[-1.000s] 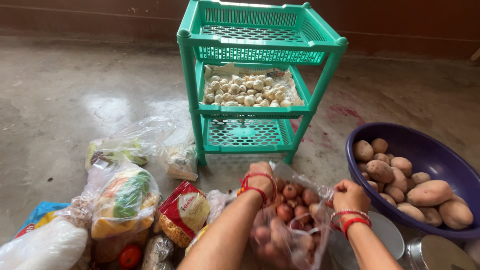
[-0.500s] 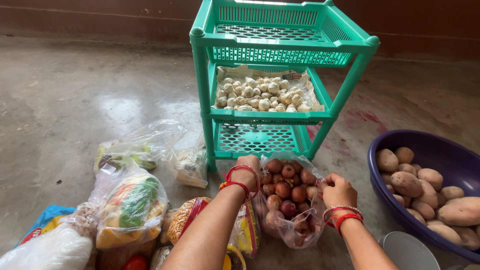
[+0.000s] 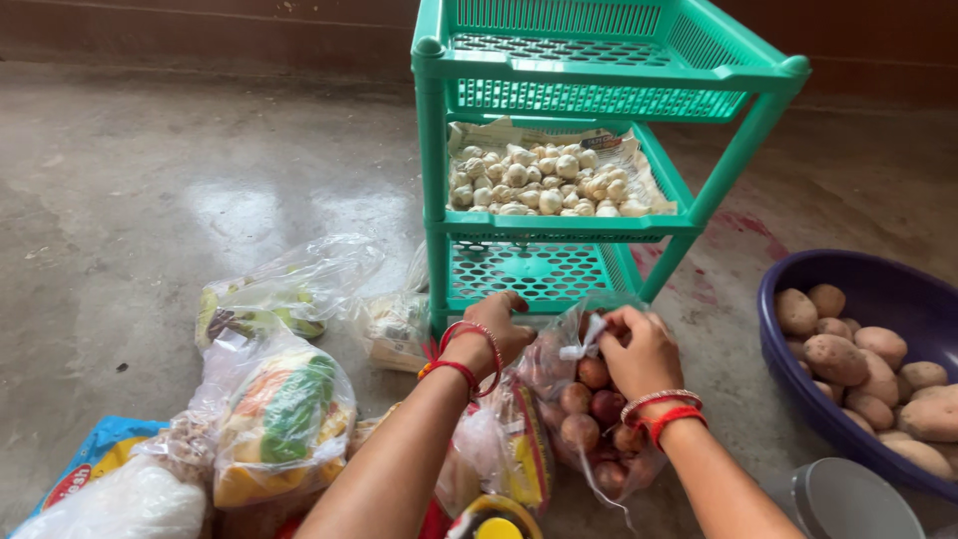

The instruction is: The person unpacks groceries from plastic bags on the floor and organizes them into a green plastic rack and a purple bowl. They place a paper-wrapped item and a bag of garlic into the rack, and transfer potatoes into the bowl.

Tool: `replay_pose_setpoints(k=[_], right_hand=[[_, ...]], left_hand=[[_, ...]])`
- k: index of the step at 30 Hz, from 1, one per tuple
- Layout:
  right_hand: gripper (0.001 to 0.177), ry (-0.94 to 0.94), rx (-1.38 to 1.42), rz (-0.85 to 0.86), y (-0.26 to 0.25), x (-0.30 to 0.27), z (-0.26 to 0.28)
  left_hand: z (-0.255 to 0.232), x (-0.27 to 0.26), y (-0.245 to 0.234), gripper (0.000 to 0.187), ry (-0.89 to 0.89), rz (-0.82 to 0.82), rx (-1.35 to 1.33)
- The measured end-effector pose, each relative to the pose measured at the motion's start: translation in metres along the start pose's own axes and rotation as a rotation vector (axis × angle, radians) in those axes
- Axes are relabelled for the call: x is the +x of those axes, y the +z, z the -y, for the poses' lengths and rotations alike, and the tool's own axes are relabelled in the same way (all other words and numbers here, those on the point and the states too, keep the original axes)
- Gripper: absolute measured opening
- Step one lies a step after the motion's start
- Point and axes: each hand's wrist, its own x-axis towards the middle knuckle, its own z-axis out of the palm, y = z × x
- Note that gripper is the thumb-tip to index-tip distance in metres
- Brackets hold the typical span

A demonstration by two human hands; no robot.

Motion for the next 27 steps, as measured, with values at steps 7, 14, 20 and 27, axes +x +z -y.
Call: replay_pose_setpoints(k=[7,14,20,27], right_hand=[[0.024,-0.275,-0.034,0.045,0.037,0.018,0.046],[0.046,-0.250,-0.139,0.285,0.071,0.058,0.035],[0.072,-0.247,-0.320,0.520,0.130,0.104,-0.001],[0.062,-0.221,-0.704,0.816,0.127,0.118,0.003]], left_hand=[[0.031,0.008,-0.024,0.068,0.116,-0.098,0.110],[0.035,0.045,-0.005,0.065,0.149,-0.041,0.259],[0.059,0.096,0.027,0.059,0.082,-0.016,0.364],[0.083,0.123,0.055,0.047,0.046,0.033,0.577]])
